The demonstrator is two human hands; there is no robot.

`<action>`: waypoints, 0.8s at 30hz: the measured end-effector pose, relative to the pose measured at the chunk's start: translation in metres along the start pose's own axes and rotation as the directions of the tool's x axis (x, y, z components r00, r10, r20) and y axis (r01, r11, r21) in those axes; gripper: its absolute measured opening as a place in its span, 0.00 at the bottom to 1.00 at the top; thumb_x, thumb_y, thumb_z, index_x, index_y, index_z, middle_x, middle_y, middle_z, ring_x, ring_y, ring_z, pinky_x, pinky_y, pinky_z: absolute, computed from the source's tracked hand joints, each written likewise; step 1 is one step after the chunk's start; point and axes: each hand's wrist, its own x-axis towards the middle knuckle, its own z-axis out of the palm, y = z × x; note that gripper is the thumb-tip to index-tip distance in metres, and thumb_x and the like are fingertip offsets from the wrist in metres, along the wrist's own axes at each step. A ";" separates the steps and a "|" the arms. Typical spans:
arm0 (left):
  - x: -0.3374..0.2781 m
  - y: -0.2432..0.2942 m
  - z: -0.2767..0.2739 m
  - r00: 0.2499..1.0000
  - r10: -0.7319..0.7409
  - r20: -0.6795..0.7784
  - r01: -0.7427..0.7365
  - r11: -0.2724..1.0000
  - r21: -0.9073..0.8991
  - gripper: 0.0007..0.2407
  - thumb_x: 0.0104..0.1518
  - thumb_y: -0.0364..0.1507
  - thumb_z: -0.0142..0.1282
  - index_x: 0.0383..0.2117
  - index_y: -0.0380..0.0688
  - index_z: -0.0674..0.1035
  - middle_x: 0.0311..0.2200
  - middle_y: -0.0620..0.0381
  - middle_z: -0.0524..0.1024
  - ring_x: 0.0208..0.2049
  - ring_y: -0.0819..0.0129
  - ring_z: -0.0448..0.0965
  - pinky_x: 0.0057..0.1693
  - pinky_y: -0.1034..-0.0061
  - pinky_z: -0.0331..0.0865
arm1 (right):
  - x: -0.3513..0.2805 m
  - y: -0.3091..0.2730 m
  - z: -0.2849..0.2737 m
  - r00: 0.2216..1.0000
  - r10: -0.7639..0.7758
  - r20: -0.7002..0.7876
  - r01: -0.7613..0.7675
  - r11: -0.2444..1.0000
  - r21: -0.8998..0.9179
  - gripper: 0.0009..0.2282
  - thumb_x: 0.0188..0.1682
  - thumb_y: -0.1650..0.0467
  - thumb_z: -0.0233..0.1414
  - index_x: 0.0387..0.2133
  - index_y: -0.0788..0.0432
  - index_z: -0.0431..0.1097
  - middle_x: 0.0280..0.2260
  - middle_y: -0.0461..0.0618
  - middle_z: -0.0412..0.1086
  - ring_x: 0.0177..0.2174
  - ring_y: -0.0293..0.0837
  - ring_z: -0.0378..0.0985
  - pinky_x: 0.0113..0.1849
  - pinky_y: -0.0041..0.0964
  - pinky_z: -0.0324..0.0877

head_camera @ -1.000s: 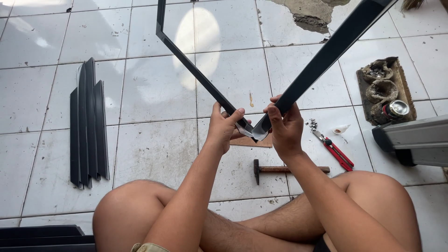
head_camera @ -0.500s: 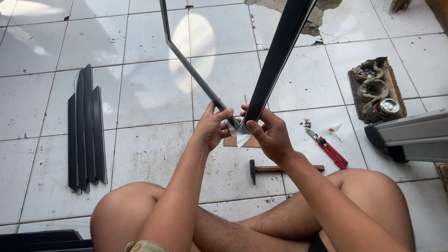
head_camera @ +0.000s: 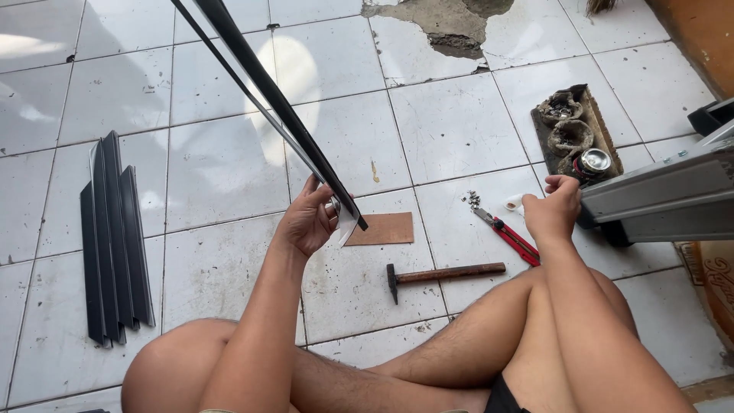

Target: Assembling a rectangular frame by applying glue to the corner joints and tapping them together with a hammer.

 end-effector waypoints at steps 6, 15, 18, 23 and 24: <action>-0.003 0.009 0.001 1.000 -0.008 0.025 0.010 0.997 -0.075 0.18 0.48 0.23 0.53 0.46 0.50 0.64 0.27 0.56 0.72 0.26 0.58 0.79 0.32 0.66 0.76 | -0.011 -0.012 0.004 0.869 0.389 0.304 -0.367 0.921 -0.131 0.33 0.35 0.71 0.56 0.56 0.49 0.48 0.50 0.64 0.46 0.47 0.64 0.53 0.46 0.54 0.55; -0.017 0.015 0.006 0.989 -0.022 0.148 0.038 0.994 -0.106 0.15 0.51 0.23 0.49 0.46 0.44 0.65 0.26 0.52 0.71 0.25 0.55 0.79 0.33 0.65 0.76 | -0.016 -0.021 0.019 0.960 0.059 0.274 -0.055 0.998 -0.021 0.13 0.47 0.64 0.47 0.43 0.53 0.66 0.43 0.53 0.60 0.40 0.53 0.62 0.38 0.46 0.59; -0.020 0.014 0.010 0.981 -0.028 0.194 0.049 0.994 -0.101 0.17 0.51 0.22 0.49 0.48 0.43 0.64 0.27 0.51 0.71 0.25 0.55 0.79 0.34 0.65 0.76 | -0.062 -0.098 -0.015 0.873 -0.156 0.462 0.052 0.972 0.229 0.10 0.48 0.68 0.44 0.38 0.59 0.65 0.35 0.58 0.67 0.36 0.53 0.69 0.36 0.46 0.63; -0.015 0.010 0.008 0.969 -0.033 0.244 0.050 0.997 -0.064 0.17 0.52 0.22 0.48 0.49 0.42 0.64 0.27 0.50 0.71 0.26 0.55 0.79 0.34 0.66 0.76 | -0.100 -0.165 -0.037 0.566 -0.398 0.722 0.168 0.913 0.371 0.10 0.42 0.72 0.47 0.36 0.64 0.66 0.28 0.62 0.70 0.30 0.50 0.72 0.33 0.40 0.68; -0.016 0.009 0.008 0.965 -0.033 0.261 0.051 0.997 -0.060 0.18 0.52 0.22 0.47 0.50 0.41 0.63 0.27 0.49 0.71 0.26 0.55 0.79 0.35 0.67 0.76 | -0.107 -0.175 -0.042 0.459 -0.452 0.765 0.250 0.892 0.377 0.10 0.40 0.73 0.48 0.35 0.64 0.68 0.26 0.64 0.71 0.29 0.52 0.73 0.33 0.42 0.69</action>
